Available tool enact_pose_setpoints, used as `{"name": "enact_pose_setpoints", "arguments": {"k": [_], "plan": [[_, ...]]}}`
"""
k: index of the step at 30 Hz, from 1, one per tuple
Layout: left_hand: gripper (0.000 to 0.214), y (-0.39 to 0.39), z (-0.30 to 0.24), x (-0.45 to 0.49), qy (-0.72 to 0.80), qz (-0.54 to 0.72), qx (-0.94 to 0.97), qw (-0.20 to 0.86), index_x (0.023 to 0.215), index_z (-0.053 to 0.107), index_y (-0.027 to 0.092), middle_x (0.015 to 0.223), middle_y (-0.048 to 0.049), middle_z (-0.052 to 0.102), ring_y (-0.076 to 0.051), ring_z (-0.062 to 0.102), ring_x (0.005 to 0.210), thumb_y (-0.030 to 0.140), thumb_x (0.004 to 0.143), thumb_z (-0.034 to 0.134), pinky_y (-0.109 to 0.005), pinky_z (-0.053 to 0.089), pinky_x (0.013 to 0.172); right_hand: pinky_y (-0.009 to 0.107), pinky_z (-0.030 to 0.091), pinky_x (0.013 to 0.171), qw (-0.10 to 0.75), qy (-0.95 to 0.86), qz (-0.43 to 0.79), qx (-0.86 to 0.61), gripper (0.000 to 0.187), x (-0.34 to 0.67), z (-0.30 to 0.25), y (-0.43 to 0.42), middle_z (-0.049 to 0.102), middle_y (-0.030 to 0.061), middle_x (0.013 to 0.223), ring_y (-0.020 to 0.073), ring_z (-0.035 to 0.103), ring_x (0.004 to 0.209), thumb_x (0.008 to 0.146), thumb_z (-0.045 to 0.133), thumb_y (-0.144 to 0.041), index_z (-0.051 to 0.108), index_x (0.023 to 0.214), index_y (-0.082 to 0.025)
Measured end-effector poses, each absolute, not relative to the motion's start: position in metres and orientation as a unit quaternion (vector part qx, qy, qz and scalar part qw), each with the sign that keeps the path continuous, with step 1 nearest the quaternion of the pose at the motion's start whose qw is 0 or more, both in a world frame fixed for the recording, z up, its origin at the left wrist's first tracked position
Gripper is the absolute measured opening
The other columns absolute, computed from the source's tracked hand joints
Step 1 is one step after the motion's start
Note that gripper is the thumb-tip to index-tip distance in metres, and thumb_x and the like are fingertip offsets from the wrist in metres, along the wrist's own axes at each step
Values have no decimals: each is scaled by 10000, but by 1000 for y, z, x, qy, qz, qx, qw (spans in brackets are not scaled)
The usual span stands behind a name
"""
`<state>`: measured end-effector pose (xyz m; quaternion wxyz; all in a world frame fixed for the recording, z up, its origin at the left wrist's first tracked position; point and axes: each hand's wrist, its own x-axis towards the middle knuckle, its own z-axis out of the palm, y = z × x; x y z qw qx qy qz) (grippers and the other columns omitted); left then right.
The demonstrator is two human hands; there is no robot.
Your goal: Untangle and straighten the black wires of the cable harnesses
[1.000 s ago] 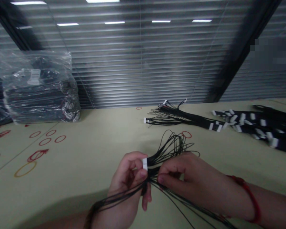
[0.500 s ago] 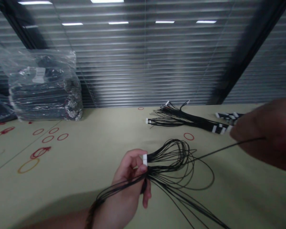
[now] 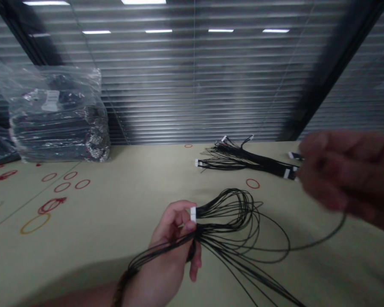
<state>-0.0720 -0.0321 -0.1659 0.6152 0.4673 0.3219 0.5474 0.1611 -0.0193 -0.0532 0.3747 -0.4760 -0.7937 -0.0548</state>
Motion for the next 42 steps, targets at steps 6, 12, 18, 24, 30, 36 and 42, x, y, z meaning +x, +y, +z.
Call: {"name": "enact_pose_setpoints", "arguments": {"k": [6, 12, 18, 24, 30, 36, 42], "plan": [[85, -35, -168, -72, 284, 536, 465, 645, 978, 524, 249, 751, 66, 460, 13, 481, 368, 245, 894, 532, -57, 406, 304, 249, 388, 532, 299, -862, 1, -409, 208, 108, -102, -46, 583, -39, 665, 102, 539, 589, 889, 435, -165, 585, 748, -197], [98, -37, -174, -73, 241, 521, 469, 671, 1005, 535, 294, 771, 64, 469, 7, 530, 368, 289, 911, 505, -44, 401, 310, 269, 370, 610, 301, -883, -67, -353, 264, 102, -115, -45, 560, -19, 710, 109, 511, 645, 956, 374, -170, 570, 778, -173], [127, -39, -175, -75, 245, 514, 480, 667, 1031, 531, 318, 781, 60, 484, 3, 552, 388, 272, 928, 474, -40, 404, 325, 280, 352, 596, 284, -893, -94, -335, 278, 100, -114, -45, 558, -15, 722, 117, 503, 657, 957, 361, -150, 583, 791, -168], [114, -41, -174, -75, 253, 514, 488, 658, 1020, 529, 313, 771, 61, 483, 2, 553, 383, 274, 922, 487, -36, 389, 317, 276, 356, 598, 286, -892, -115, -330, 330, 100, -114, -46, 580, 4, 736, 124, 517, 692, 980, 308, -159, 594, 815, -152], [118, -38, -178, -74, 229, 516, 481, 671, 1037, 513, 304, 800, 60, 497, 6, 562, 391, 271, 929, 477, -29, 401, 322, 286, 329, 597, 276, -896, -99, -333, 322, 101, -113, -47, 539, -17, 712, 124, 471, 649, 973, 317, -163, 553, 755, -174], [119, -38, -179, -74, 231, 518, 473, 674, 1039, 510, 297, 783, 65, 494, -3, 568, 398, 257, 934, 470, -38, 418, 314, 285, 320, 599, 285, -896, -75, -333, 260, 100, -117, -46, 529, -27, 719, 118, 467, 649, 963, 350, -163, 546, 792, -171], [132, -37, -181, -74, 237, 520, 475, 669, 1053, 501, 298, 808, 58, 486, -2, 565, 398, 260, 929, 478, -44, 422, 313, 279, 327, 597, 291, -893, -75, -334, 266, 100, -115, -47, 525, -27, 706, 115, 474, 641, 968, 350, -170, 538, 780, -166]]}}
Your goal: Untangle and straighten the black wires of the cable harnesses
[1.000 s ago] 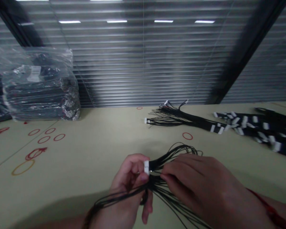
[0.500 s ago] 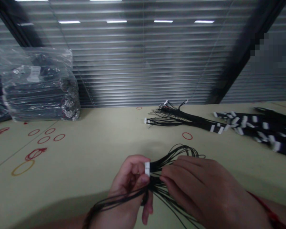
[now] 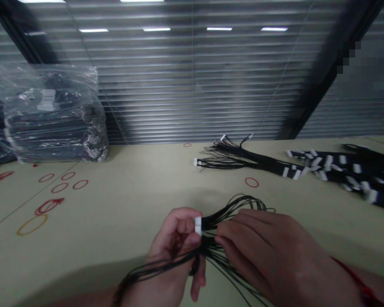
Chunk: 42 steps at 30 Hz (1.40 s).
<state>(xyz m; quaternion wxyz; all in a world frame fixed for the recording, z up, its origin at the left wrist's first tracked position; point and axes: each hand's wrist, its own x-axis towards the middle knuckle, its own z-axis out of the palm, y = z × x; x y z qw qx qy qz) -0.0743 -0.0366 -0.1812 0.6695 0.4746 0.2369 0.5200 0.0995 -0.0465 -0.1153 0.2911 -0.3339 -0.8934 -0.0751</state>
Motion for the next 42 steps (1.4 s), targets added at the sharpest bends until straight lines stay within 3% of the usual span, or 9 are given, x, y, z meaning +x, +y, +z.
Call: {"name": "enact_pose_setpoints", "arguments": {"k": [15, 24, 42], "plan": [[157, -48, -168, -69, 325, 540, 466, 621, 987, 548, 267, 764, 57, 486, 6, 523, 370, 357, 862, 580, -47, 376, 313, 285, 293, 561, 309, -881, -49, -354, 249, 96, -115, -49, 505, -30, 661, 120, 452, 592, 946, 369, -132, 499, 739, -179], [133, -43, -176, -73, 258, 533, 509, 625, 1033, 559, 299, 765, 56, 485, 9, 543, 400, 307, 906, 520, -34, 395, 338, 289, 306, 554, 296, -878, -31, -374, 249, 96, -116, -50, 522, -28, 656, 128, 473, 593, 933, 393, -135, 508, 717, -182], [105, -44, -174, -72, 271, 531, 493, 634, 1006, 536, 281, 758, 59, 496, 2, 542, 381, 312, 909, 512, -42, 387, 323, 291, 345, 564, 300, -877, -31, -375, 281, 100, -111, -55, 554, -19, 659, 130, 511, 600, 935, 360, -145, 551, 733, -186]]}}
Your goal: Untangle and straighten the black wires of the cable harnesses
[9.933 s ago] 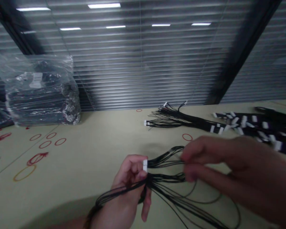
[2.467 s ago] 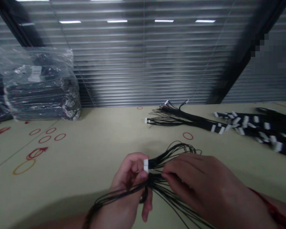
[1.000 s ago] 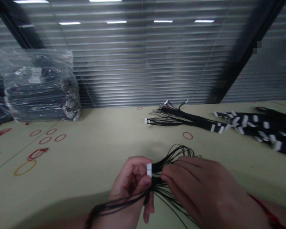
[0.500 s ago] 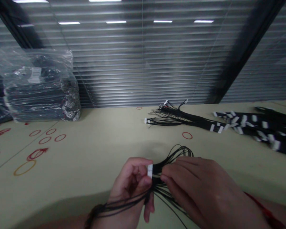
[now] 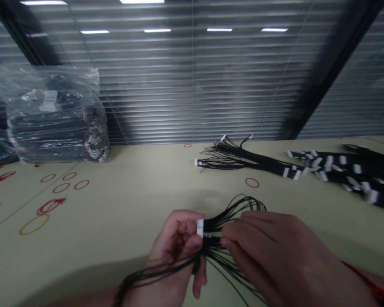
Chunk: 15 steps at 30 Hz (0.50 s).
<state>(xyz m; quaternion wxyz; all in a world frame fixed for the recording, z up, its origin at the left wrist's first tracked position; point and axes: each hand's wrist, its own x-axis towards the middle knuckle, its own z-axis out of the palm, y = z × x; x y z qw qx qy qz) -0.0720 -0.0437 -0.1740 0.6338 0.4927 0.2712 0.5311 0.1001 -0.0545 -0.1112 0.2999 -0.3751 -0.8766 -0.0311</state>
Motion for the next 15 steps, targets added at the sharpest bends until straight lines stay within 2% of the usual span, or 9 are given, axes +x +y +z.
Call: {"name": "enact_pose_setpoints", "arguments": {"k": [6, 15], "plan": [[139, -48, -169, -70, 298, 540, 470, 632, 983, 553, 268, 746, 63, 510, 12, 534, 378, 356, 875, 561, -30, 371, 332, 297, 332, 559, 281, -884, -56, -370, 235, 100, -110, -54, 543, -24, 659, 138, 503, 599, 895, 391, -104, 546, 738, -182], [109, -45, -175, -75, 246, 503, 509, 653, 992, 541, 255, 737, 50, 542, 9, 526, 394, 319, 909, 514, -40, 393, 355, 292, 300, 537, 290, -878, -37, -378, 247, 92, -117, -53, 529, -21, 645, 137, 477, 580, 921, 389, -130, 512, 715, -184]]}}
